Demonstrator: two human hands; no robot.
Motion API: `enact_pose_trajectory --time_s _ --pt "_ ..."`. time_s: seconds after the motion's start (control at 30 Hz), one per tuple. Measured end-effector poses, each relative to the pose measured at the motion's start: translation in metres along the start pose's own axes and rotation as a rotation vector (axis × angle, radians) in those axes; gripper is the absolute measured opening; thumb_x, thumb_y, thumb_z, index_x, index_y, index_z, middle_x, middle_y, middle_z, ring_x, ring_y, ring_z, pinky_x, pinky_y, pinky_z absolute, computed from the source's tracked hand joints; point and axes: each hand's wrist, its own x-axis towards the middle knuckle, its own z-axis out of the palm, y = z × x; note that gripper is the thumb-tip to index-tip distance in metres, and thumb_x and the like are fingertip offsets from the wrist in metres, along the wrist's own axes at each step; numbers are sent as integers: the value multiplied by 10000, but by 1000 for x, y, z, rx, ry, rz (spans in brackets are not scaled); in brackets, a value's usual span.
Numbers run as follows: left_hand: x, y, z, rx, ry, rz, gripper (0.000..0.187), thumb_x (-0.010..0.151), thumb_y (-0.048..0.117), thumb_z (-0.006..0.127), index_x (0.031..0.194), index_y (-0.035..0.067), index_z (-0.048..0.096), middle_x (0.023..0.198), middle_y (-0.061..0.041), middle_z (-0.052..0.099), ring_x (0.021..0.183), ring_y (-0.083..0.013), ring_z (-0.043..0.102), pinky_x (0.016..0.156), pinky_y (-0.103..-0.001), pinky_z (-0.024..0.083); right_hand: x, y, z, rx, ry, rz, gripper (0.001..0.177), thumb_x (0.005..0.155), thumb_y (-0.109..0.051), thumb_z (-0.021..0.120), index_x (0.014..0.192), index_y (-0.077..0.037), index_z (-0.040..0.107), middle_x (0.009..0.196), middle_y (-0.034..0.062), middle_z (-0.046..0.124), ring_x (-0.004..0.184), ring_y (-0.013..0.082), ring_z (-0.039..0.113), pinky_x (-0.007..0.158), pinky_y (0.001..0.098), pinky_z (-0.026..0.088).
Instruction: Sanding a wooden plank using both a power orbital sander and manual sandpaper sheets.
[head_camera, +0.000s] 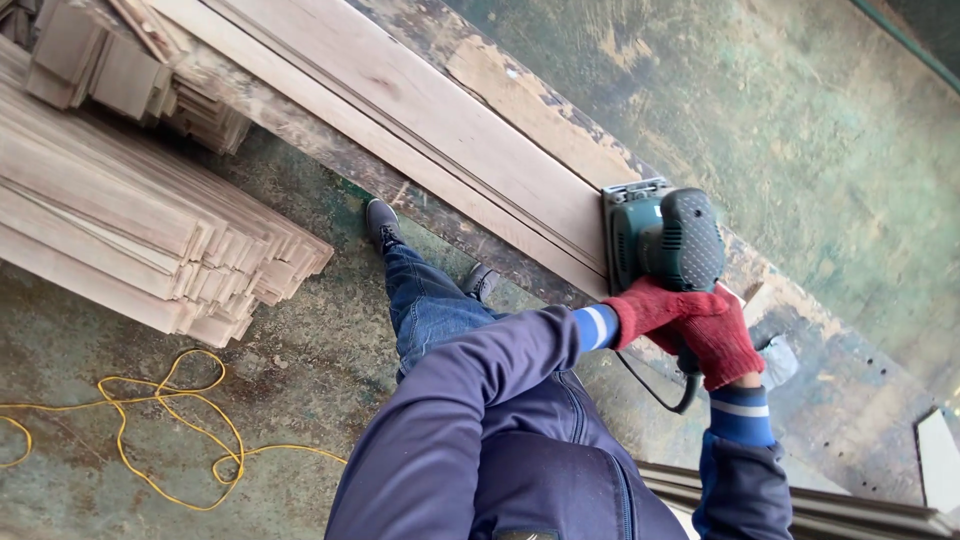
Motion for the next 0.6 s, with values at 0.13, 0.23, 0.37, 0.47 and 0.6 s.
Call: enact_pose_trajectory --time_s 0.13,0.23,0.37,0.47,0.6 --pt "-12 -7 38 76 179 -20 1030 406 443 887 1285 -47 668 1286 -217 677 1297 -335 604 1162 -438 457 -14 55 -10 -18 25 27 213 899 -170 681 975 24 724 684 236 672 659 295 625 582 445 499" --pt "-2 -19 38 67 162 -79 924 409 388 908 1195 -55 709 1162 -237 715 1171 -369 666 1046 -462 535 -28 65 -12 -11 13 62 216 856 -151 720 971 31 722 680 236 674 656 307 643 574 447 511" --pt "34 -56 10 -11 -42 -104 833 577 431 830 1219 -71 656 1018 -204 721 747 -301 698 608 -373 617 -37 25 -11 -89 -56 141 207 779 -131 744 857 59 715 631 248 656 681 356 653 664 494 517" --pt "28 -52 -7 -71 -49 -79 761 607 404 842 1201 -38 671 1032 -182 729 771 -264 705 589 -337 622 -21 24 1 -163 -88 136 207 759 -191 762 772 12 729 598 190 670 653 352 674 631 458 523" --pt "96 -96 -78 125 -630 258 613 853 372 893 1329 63 661 1257 -121 709 1189 -296 656 974 -526 606 1 -31 17 -136 -147 81 202 740 -210 804 829 -46 726 649 160 688 703 339 696 668 457 544"
